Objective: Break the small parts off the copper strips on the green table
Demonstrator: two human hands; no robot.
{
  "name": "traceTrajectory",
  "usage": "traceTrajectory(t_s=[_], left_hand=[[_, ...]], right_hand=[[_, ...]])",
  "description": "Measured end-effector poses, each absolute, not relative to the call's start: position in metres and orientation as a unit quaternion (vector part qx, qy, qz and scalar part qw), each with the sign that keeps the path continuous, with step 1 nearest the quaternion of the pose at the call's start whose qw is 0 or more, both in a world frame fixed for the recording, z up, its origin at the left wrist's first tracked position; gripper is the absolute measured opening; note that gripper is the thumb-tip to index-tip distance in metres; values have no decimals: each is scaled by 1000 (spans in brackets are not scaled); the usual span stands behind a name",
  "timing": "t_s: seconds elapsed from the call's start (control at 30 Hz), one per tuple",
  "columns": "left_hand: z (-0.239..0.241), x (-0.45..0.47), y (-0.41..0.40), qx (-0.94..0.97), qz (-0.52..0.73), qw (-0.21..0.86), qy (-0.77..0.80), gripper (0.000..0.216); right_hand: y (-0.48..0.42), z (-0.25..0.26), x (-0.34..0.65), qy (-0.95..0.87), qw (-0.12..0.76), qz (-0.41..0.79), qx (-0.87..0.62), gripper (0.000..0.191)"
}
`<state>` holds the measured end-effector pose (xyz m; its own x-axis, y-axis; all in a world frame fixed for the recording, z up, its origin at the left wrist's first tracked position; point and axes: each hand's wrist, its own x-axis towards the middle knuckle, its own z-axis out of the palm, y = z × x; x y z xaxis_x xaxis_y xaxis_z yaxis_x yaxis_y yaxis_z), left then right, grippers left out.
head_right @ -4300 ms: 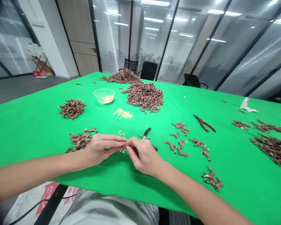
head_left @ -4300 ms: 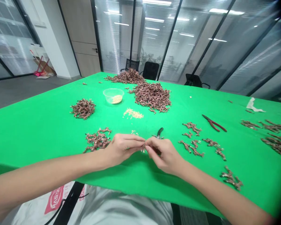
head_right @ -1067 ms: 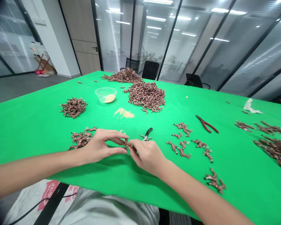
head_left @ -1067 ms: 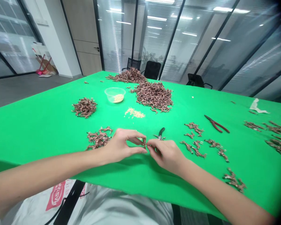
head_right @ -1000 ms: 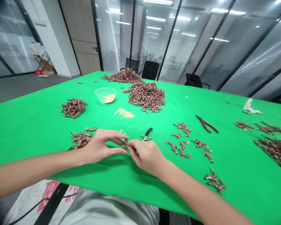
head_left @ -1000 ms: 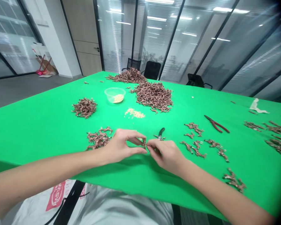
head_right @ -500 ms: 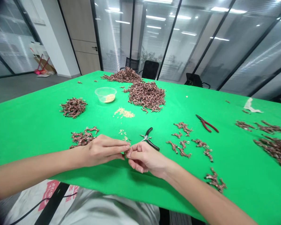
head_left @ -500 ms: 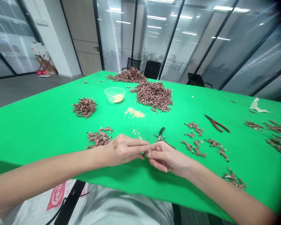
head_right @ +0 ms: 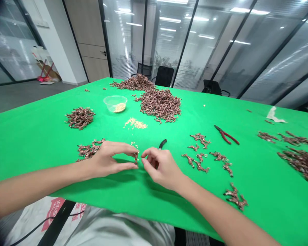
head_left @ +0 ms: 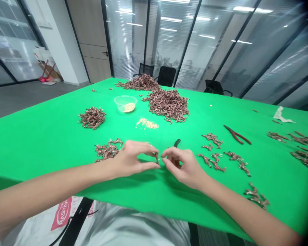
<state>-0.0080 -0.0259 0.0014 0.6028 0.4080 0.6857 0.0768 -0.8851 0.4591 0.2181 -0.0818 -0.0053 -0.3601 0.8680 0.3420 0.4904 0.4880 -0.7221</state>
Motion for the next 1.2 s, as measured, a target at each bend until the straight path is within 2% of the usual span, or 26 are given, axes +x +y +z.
traceTrajectory(t_s=[0.1,0.2,0.93,1.2], left_hand=[[2,-7,-29,867,415,223,161,36],[3,-6,-31,861,404,249,183,37],[12,-5,-40,753,300,497,309,43],[6,-3,-38,753,316,501,289,40]], right_hand=[[-81,-11,220,-875,349,3,-337,11],[-81,-10,220,-890,327,-106,-299,10],[-83,-4,220,-901,315,-84,-286,10],[-85,1,219,-911,278,-115,-280,17]])
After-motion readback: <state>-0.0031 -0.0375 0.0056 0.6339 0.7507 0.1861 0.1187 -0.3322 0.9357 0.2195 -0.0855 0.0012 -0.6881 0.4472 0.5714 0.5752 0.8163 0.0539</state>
